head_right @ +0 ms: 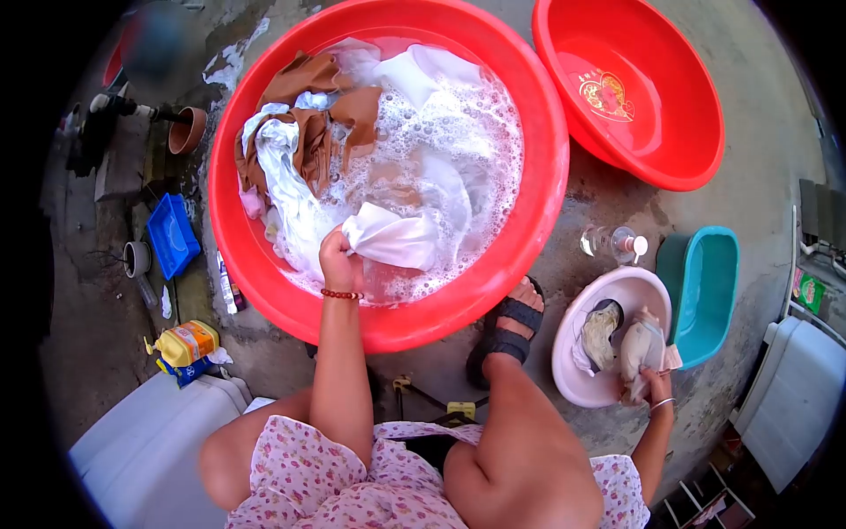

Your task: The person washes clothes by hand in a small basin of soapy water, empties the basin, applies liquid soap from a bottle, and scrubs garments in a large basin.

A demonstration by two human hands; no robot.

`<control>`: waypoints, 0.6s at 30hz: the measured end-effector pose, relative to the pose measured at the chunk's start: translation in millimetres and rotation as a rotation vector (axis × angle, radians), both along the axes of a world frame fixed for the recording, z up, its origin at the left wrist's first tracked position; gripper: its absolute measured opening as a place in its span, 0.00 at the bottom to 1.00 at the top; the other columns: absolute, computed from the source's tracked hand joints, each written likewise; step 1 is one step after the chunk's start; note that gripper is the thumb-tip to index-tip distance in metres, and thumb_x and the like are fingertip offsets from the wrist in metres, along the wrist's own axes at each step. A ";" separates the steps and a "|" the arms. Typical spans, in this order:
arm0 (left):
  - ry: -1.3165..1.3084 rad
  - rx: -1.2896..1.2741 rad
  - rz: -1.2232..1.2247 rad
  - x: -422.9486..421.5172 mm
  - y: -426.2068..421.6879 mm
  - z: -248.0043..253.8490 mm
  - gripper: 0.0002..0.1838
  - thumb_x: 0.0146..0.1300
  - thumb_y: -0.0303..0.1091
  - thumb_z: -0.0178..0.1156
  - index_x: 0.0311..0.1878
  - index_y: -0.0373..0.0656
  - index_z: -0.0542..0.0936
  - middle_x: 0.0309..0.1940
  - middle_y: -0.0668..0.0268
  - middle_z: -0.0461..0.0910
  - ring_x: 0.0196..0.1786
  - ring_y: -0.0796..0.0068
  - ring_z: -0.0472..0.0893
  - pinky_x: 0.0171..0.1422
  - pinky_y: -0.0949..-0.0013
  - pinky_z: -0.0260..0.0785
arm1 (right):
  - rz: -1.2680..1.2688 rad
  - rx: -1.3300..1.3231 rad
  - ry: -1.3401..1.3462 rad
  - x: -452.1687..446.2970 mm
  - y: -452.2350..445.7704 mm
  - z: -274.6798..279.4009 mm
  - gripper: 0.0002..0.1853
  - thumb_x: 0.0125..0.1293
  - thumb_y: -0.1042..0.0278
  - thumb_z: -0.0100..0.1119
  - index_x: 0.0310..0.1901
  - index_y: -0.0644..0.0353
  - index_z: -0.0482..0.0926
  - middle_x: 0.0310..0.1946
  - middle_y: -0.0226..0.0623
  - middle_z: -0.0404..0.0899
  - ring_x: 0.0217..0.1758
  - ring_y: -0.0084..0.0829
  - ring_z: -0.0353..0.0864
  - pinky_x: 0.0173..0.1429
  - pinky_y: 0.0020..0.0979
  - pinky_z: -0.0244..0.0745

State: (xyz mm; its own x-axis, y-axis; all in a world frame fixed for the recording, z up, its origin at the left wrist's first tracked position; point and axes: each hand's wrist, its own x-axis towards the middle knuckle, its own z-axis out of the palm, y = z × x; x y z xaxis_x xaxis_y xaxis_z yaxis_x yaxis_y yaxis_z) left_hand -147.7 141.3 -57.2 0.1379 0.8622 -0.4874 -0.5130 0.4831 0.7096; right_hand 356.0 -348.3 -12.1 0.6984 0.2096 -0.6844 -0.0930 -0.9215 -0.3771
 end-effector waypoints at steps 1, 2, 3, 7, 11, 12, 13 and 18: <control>0.025 -0.006 0.037 4.6 0.2 15.0 0.18 0.45 0.24 0.40 0.36 0.28 0.76 0.35 0.59 0.77 0.39 0.71 0.75 0.50 0.69 0.67 | 0.295 -0.327 -0.034 2.3 7.6 -1.6 0.35 0.51 0.49 0.65 0.57 0.60 0.67 0.37 0.44 0.82 0.37 0.40 0.83 0.36 0.37 0.78; 0.028 -0.002 0.037 12.6 1.7 37.2 0.18 0.45 0.24 0.40 0.36 0.28 0.76 0.35 0.59 0.77 0.39 0.71 0.75 0.50 0.69 0.67 | 0.467 -0.543 -0.117 -9.9 33.0 3.6 0.32 0.51 0.52 0.65 0.55 0.60 0.69 0.37 0.43 0.81 0.37 0.39 0.82 0.37 0.36 0.78; -0.039 0.026 0.065 20.1 3.1 57.5 0.20 0.44 0.24 0.40 0.38 0.26 0.75 0.36 0.57 0.77 0.40 0.68 0.76 0.51 0.67 0.67 | 0.555 -0.650 -0.211 -23.1 63.7 14.4 0.29 0.52 0.56 0.64 0.54 0.61 0.70 0.37 0.43 0.81 0.38 0.38 0.82 0.38 0.36 0.77; -0.189 0.177 0.038 41.6 -3.5 105.3 0.23 0.42 0.24 0.40 0.42 0.24 0.74 0.39 0.53 0.77 0.42 0.63 0.76 0.53 0.65 0.67 | 0.680 -0.138 -0.453 -97.4 215.5 83.8 0.19 0.53 0.71 0.61 0.48 0.65 0.74 0.37 0.41 0.79 0.38 0.34 0.81 0.43 0.34 0.74; -0.092 0.359 -0.085 74.7 -24.7 162.7 0.11 0.43 0.24 0.41 0.25 0.30 0.72 0.24 0.63 0.69 0.26 0.75 0.66 0.32 0.74 0.59 | 1.042 0.537 -0.334 -192.4 342.8 125.7 0.16 0.53 0.72 0.63 0.44 0.64 0.76 0.33 0.41 0.79 0.34 0.34 0.80 0.41 0.30 0.74; -0.002 0.404 -0.104 79.4 -31.1 174.1 0.10 0.44 0.24 0.41 0.25 0.31 0.72 0.24 0.62 0.69 0.27 0.73 0.66 0.33 0.73 0.59 | 1.104 0.605 -0.236 -210.2 362.0 122.2 0.23 0.50 0.70 0.65 0.49 0.64 0.73 0.37 0.43 0.78 0.38 0.35 0.80 0.43 0.31 0.74; -0.009 0.529 -0.131 83.3 -32.2 180.5 0.09 0.45 0.25 0.41 0.25 0.32 0.72 0.24 0.61 0.68 0.29 0.70 0.66 0.35 0.70 0.60 | 1.201 0.648 -0.211 -228.9 383.0 115.8 0.30 0.47 0.69 0.67 0.54 0.64 0.69 0.42 0.45 0.76 0.41 0.36 0.79 0.46 0.32 0.74; 0.160 0.828 -0.192 105.5 -38.0 194.2 0.02 0.43 0.23 0.47 0.22 0.36 0.68 0.24 0.53 0.66 0.31 0.56 0.67 0.41 0.61 0.59 | 0.855 0.744 0.467 -293.6 443.1 76.6 0.30 0.55 0.58 0.62 0.57 0.62 0.65 0.43 0.37 0.74 0.45 0.31 0.76 0.52 0.28 0.70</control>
